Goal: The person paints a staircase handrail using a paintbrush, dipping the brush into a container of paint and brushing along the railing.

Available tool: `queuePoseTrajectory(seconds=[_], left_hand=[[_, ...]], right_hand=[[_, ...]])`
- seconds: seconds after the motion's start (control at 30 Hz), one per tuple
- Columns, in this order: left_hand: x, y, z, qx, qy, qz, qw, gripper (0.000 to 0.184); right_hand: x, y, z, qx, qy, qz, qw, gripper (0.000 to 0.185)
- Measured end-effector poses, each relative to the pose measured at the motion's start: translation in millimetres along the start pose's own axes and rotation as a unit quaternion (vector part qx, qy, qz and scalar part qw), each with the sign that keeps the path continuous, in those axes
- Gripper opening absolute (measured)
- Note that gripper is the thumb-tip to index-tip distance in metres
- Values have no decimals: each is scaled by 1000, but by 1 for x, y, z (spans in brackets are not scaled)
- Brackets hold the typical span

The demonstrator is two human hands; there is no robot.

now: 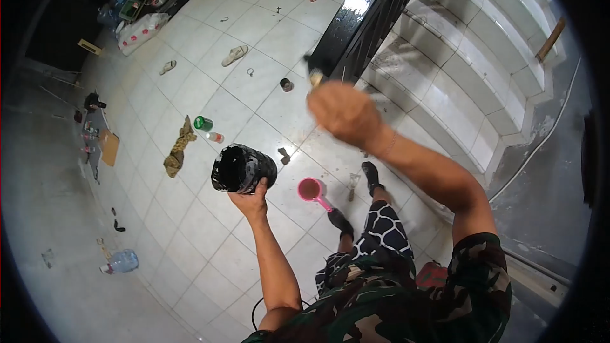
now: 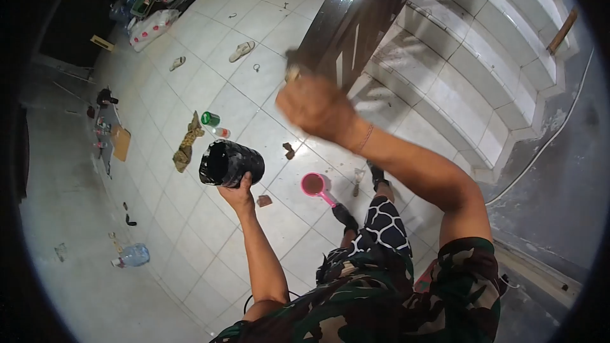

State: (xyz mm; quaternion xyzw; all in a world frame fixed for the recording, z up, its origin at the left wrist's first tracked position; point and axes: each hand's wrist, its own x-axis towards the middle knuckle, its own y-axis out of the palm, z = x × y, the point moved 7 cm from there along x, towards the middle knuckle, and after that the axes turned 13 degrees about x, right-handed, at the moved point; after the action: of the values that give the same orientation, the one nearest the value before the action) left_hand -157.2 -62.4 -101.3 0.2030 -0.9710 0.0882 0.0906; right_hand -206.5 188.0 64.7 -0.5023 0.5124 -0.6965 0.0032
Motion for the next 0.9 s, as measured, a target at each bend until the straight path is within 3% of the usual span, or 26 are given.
queuePoseTrajectory(seconds=[0.07,0.13,0.2,0.27,0.3,0.37,0.47,0.57,0.6,0.67,0.7,0.77,0.83,0.9], left_hand=[[1,2,-7,-1,16,-6,1000,71],[-1,4,-11,-19,5,4,1000,73],[-3,3,-13,0,-2,7,1000,73],[-2,3,-11,0,-7,22,1000,72],[-2,4,-12,8,-14,26,1000,70],[-3,4,-14,8,-14,25,1000,70],[-6,-2,-14,37,-28,21,999,69],[-3,0,-12,44,-11,22,999,68],[-4,0,-13,30,8,20,999,68],[-6,-2,-15,33,3,27,999,68],[-5,-2,-17,35,6,24,999,68],[-5,2,-24,32,-4,17,999,68],[-6,2,-26,42,-2,20,999,68],[-4,4,-26,45,7,24,999,67]], right_hand=[[1,-11,-38,-20,81,-68,994,7],[-11,-6,-40,-33,104,-15,994,7],[-38,16,3,-39,22,-8,999,7],[-49,13,51,72,-39,19,996,7],[-43,8,50,70,-38,15,997,7],[-29,-20,43,28,-49,-87,995,9],[-17,-21,-23,-36,86,-62,994,9],[-33,8,-20,-104,56,10,993,7],[-44,12,1,-71,22,-31,997,6],[-65,20,39,65,-35,10,997,6],[-62,11,33,62,-35,4,997,6],[-59,-23,-4,118,78,-85,986,7],[-87,-38,-59,89,136,-195,967,23],[-104,-70,-97,50,282,-333,899,13]])
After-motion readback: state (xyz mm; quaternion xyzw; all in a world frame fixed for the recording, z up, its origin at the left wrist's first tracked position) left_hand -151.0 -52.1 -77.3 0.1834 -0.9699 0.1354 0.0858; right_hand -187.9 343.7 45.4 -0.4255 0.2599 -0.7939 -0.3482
